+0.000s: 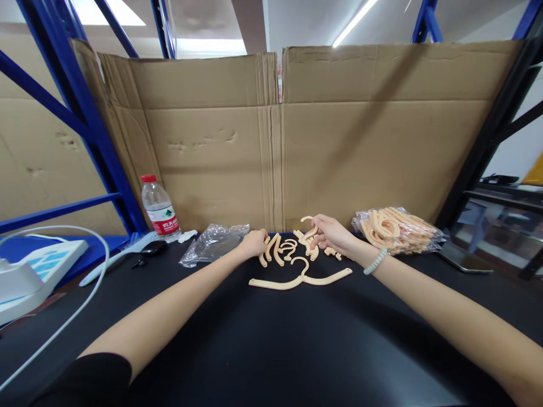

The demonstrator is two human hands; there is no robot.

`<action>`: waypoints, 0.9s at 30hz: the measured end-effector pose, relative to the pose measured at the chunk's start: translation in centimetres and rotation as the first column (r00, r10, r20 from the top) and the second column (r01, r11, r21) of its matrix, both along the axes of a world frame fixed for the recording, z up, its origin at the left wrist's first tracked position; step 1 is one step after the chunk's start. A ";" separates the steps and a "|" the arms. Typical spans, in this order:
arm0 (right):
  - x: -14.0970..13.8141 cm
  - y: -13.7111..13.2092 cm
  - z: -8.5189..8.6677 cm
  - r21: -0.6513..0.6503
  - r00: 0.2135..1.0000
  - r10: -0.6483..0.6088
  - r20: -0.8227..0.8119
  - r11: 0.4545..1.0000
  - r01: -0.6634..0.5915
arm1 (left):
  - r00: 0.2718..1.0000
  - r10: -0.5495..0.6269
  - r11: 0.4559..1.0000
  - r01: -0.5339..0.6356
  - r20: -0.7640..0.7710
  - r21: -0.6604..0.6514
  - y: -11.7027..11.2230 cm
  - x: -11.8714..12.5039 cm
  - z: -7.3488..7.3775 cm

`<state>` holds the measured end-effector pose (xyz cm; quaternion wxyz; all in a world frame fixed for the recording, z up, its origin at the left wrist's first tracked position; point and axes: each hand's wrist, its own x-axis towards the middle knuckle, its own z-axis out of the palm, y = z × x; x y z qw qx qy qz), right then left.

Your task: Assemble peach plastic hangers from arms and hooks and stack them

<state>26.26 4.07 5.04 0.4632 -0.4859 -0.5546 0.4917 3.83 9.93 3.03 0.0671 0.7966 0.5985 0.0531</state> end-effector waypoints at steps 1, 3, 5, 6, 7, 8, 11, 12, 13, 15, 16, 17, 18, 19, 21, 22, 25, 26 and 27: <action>0.1 -0.7 -0.2 -0.011 1.000 0.014 -0.027 1.000 -0.015 | 1.000 0.001 1.000 -0.001 -0.009 -0.005 0.1 0.0 0.1; 0.3 -2.0 -0.6 -0.028 0.997 0.040 -0.073 0.999 -0.043 | 1.000 0.001 1.000 -0.001 -0.030 -0.016 0.2 -0.2 0.4; 0.5 -3.0 -1.0 -0.036 0.992 0.053 -0.115 0.998 -0.058 | 0.999 -0.002 0.999 0.001 -0.050 -0.032 0.2 -0.2 0.8; 0.6 -3.3 -1.3 -0.038 0.989 0.054 -0.135 0.998 -0.060 | 0.998 -0.005 0.999 0.003 -0.060 -0.040 0.2 -0.3 0.9; 0.7 -3.6 -1.5 -0.037 0.987 0.053 -0.154 0.998 -0.059 | 0.998 -0.008 0.999 0.004 -0.068 -0.050 0.3 -0.2 1.1; 0.9 -3.8 -1.8 -0.037 0.984 0.051 -0.171 0.998 -0.059 | 0.997 -0.010 0.998 0.006 -0.076 -0.059 0.3 -0.2 1.2; 1.2 -4.1 -2.5 -0.028 0.977 0.050 -0.209 0.998 -0.057 | 0.996 -0.012 0.997 0.005 -0.084 -0.077 0.2 0.1 1.2; 1.3 -4.1 -2.7 -0.020 0.975 0.047 -0.219 0.998 -0.053 | 0.997 -0.010 0.997 0.003 -0.080 -0.079 0.1 0.1 1.2; 1.4 -4.2 -2.9 -0.007 0.973 0.042 -0.227 0.999 -0.045 | 0.997 -0.007 0.997 0.001 -0.071 -0.078 0.1 0.1 1.3; 1.6 -4.4 -3.1 0.022 0.970 0.021 -0.241 1.000 -0.016 | 0.999 -0.003 0.998 0.001 -0.036 -0.068 -0.1 -0.1 1.7; 1.8 -4.6 -3.2 0.036 0.969 0.008 -0.248 0.999 0.001 | 1.000 -0.004 0.998 0.004 -0.008 -0.058 -0.3 -0.3 2.2; 1.9 -4.9 -3.3 0.047 0.968 -0.007 -0.253 0.999 0.019 | 1.000 -0.010 0.999 0.011 0.027 -0.044 -0.5 -0.6 2.7; 2.0 -5.1 -3.3 0.054 0.966 -0.021 -0.257 0.998 0.036 | 0.997 -0.020 0.999 0.022 0.071 -0.023 -0.9 -0.9 3.2; 2.0 -5.4 -3.4 0.058 0.965 -0.035 -0.261 0.997 0.052 | 0.992 -0.037 0.999 0.037 0.121 0.000 -1.4 -1.1 3.8; 2.0 -6.1 -3.6 0.059 0.960 -0.056 -0.275 0.995 0.075 | 0.966 -0.099 0.995 0.090 0.238 0.047 -2.9 -1.4 4.6; 1.8 -6.4 -3.7 0.058 0.956 -0.053 -0.290 0.996 0.073 | 0.943 -0.148 0.989 0.137 0.299 0.058 -4.0 -1.4 4.6; 1.0 -7.3 -3.9 0.052 0.937 0.017 -0.349 0.999 0.002 | 0.853 -0.269 0.958 0.283 0.447 0.036 -7.7 -0.9 3.2; 0.7 -7.5 -3.9 0.047 0.934 0.047 -0.355 0.998 -0.032 | 0.802 -0.296 0.944 0.329 0.518 0.030 -9.0 -0.7 2.3; 0.4 -7.7 -4.0 0.043 0.934 0.073 -0.349 0.997 -0.062 | 0.648 -0.305 0.913 0.408 0.698 0.020 -10.2 -0.4 1.3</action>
